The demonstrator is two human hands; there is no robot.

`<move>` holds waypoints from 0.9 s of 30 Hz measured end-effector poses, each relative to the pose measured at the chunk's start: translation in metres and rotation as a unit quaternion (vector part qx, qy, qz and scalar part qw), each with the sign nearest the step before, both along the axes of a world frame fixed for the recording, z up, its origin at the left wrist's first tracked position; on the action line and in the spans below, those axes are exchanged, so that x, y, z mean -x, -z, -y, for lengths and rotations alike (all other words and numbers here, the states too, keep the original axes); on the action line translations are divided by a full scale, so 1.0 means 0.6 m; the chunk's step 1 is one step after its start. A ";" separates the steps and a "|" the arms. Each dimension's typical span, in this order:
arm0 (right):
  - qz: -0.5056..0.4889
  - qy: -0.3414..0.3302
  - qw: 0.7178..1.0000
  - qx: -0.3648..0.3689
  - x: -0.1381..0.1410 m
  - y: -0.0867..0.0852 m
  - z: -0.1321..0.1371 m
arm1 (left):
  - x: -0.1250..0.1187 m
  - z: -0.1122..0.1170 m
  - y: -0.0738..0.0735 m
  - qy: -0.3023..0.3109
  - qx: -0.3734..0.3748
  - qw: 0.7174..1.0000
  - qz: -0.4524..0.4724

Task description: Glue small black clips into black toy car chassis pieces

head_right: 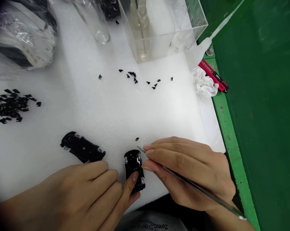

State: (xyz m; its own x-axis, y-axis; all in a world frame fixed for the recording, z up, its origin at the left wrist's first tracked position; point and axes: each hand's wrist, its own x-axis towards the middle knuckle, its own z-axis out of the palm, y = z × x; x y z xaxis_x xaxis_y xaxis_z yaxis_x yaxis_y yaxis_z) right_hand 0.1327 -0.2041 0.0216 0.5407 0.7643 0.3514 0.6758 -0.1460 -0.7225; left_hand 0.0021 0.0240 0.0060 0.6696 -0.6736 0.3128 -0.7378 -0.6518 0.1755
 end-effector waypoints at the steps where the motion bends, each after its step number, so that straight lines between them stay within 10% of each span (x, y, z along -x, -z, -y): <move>1: 0.003 -0.006 1.000 0.006 0.001 -0.001 -0.001 | 0.001 0.000 -0.001 -0.001 -0.001 1.000 -0.002; 19: 0.022 0.083 0.996 0.006 0.030 -0.005 0.013 | 0.001 0.001 0.003 -0.001 0.018 1.000 -0.007; 27: -0.026 0.140 0.989 -0.035 0.009 0.012 0.106 | 0.011 -0.006 0.008 0.024 0.028 0.999 -0.003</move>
State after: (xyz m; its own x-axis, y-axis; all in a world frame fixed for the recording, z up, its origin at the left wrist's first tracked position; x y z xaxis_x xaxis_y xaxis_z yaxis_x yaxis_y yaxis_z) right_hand 0.1273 -0.2675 0.0144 0.7464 0.5567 0.3646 0.5779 -0.2705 -0.7700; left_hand -0.0046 0.0273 0.0013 0.6393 -0.6862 0.3470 -0.7664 -0.6052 0.2152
